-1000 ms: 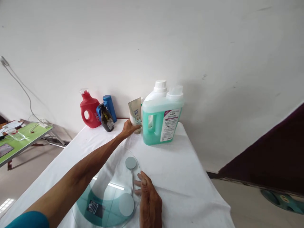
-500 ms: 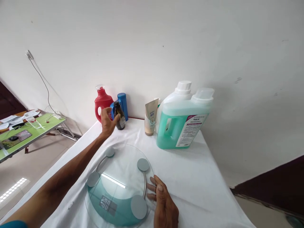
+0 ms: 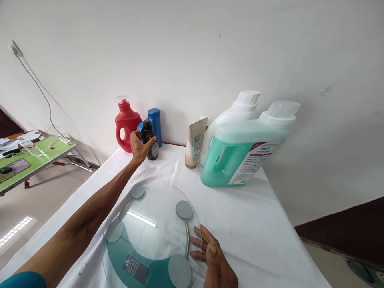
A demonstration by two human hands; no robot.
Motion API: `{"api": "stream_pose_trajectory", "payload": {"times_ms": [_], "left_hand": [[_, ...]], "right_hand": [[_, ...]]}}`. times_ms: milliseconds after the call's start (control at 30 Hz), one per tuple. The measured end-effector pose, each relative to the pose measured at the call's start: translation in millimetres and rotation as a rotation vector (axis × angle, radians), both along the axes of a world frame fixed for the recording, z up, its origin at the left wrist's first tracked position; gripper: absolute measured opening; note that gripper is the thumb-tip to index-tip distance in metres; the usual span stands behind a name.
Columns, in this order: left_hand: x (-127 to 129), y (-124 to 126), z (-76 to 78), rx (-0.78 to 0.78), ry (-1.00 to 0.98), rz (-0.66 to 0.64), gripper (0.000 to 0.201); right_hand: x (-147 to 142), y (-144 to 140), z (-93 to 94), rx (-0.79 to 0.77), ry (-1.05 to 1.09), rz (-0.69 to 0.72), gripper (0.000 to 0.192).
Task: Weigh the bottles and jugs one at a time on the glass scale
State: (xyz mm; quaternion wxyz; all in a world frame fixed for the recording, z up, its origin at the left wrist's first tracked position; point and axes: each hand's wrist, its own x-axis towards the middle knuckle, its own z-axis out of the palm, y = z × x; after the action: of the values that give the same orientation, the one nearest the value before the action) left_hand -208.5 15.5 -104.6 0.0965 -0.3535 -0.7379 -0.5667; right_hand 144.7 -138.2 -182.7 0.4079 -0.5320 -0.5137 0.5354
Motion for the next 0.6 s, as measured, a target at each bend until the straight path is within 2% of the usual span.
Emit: {"api": "stream_pose_trajectory", "payload": {"times_ms": [100, 200, 367, 500, 600], "left_hand": [[9, 3, -2.5, -0.118, 0.023, -0.006, 0.056], [13, 6, -5.3, -0.216, 0.006, 0.001, 0.060], [6, 7, -6.1, -0.215, 0.027, -0.053, 0.059], [1, -3, 4.9, -0.151, 0.036, -0.127, 0.057], [3, -23, 23.8, -0.137, 0.074, -0.171, 0.057]], "right_hand": [[-2, -2, 2.7, 0.010, 0.018, -0.007, 0.077], [-2, -3, 3.7, 0.005, 0.021, -0.019, 0.074], [-2, 1, -2.0, 0.033, 0.019, -0.014, 0.079], [-5, 2, 3.3, 0.067, 0.057, -0.010, 0.083], [-8, 2, 11.7, 0.095, 0.108, -0.012, 0.083]]}}
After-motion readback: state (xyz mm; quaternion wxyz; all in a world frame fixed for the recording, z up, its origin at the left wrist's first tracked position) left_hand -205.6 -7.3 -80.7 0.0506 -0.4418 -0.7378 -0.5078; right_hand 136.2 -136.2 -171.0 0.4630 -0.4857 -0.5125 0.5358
